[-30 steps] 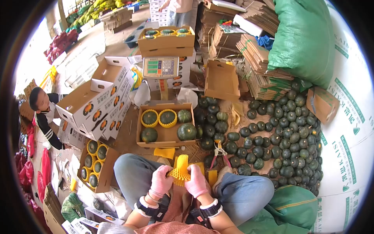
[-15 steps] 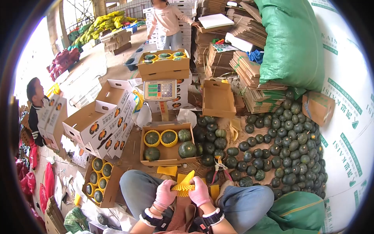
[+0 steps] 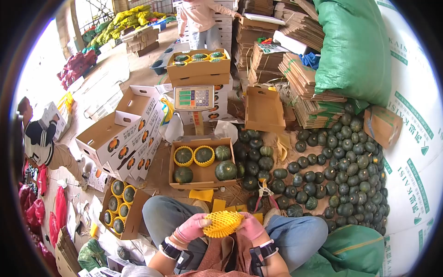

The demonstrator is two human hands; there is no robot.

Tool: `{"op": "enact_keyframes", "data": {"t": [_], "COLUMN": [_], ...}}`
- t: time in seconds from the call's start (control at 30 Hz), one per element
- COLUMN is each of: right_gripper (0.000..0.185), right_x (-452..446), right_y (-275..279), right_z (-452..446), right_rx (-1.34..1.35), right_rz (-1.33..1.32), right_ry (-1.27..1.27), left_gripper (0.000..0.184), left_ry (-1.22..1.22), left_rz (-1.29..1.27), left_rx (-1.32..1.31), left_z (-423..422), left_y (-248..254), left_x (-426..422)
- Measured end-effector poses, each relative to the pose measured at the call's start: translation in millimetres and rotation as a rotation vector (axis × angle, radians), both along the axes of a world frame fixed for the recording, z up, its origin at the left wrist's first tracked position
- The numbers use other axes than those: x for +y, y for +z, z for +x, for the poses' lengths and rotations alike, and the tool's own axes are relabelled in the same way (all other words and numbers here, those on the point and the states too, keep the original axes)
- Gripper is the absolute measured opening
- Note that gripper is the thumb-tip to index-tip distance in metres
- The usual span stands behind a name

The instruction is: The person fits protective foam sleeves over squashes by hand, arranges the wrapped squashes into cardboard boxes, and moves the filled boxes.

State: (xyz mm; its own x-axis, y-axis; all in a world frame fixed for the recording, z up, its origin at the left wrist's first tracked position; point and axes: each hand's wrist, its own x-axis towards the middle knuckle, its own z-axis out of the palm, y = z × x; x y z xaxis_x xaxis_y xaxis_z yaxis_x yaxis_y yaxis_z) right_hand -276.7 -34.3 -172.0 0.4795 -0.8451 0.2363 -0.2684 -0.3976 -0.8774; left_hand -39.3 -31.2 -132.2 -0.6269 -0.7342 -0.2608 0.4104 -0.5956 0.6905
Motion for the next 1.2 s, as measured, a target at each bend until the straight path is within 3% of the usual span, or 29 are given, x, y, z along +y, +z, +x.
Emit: {"op": "enact_keyframes", "data": {"t": [0.03,0.07,0.13,0.17,0.23,0.33,0.43,0.47,0.53,0.63,1.0,1.2], "right_gripper": [0.029,0.03,0.026,0.025,0.022,0.025,0.03,0.032,0.027,0.023,0.029,0.025], "right_x": [2.6,5.0,1.7,-0.8,-4.1,5.7,10.5,8.0,9.8,13.9,11.8,14.5], "right_y": [-2.8,-5.7,-11.3,-10.0,-7.9,-6.9,-2.7,-2.0,-3.1,-14.7,-4.6,-9.0], "right_z": [-1.7,-3.5,-3.0,-2.1,-0.8,16.7,44.5,49.9,52.7,47.7,40.5,43.9], "right_rx": [-0.189,-0.387,-1.06,-0.939,-0.696,-0.718,-0.984,-0.86,-0.922,-0.928,-0.788,-0.839], "right_rz": [0.187,0.37,1.053,0.996,0.883,0.896,0.873,0.69,0.773,0.842,0.811,0.886], "right_ry": [0.029,0.04,0.147,0.184,0.249,0.184,-0.11,-0.156,-0.148,-0.11,-0.109,-0.176], "left_gripper": [0.041,0.042,0.042,0.041,0.032,0.018,0.016,0.017,0.018,0.016,0.021,0.019], "left_ry": [-0.028,-0.018,0.1,0.158,0.105,0.135,0.265,0.312,0.396,0.432,0.405,0.413], "left_rz": [0.079,-0.034,-0.266,-0.385,-0.289,-0.342,-0.477,-0.58,-0.812,-0.92,-0.83,-0.832], "left_rx": [0.118,0.116,-0.045,-0.127,-0.076,-0.142,-0.394,-0.517,-0.778,-0.886,-0.863,-0.887], "left_z": [-0.2,-2.8,-7.8,-9.5,-9.8,-12.8,-16.7,-20.8,-26.6,-27.6,-31.5,-34.1], "left_y": [-5.7,-9.8,-1.3,5.8,3.7,-2.4,-2.9,-4.0,-7.3,-3.3,-2.5,-7.2], "left_x": [1.7,1.0,-0.3,-1.4,-0.2,0.2,-0.6,0.8,1.7,1.7,2.7,6.8]}}
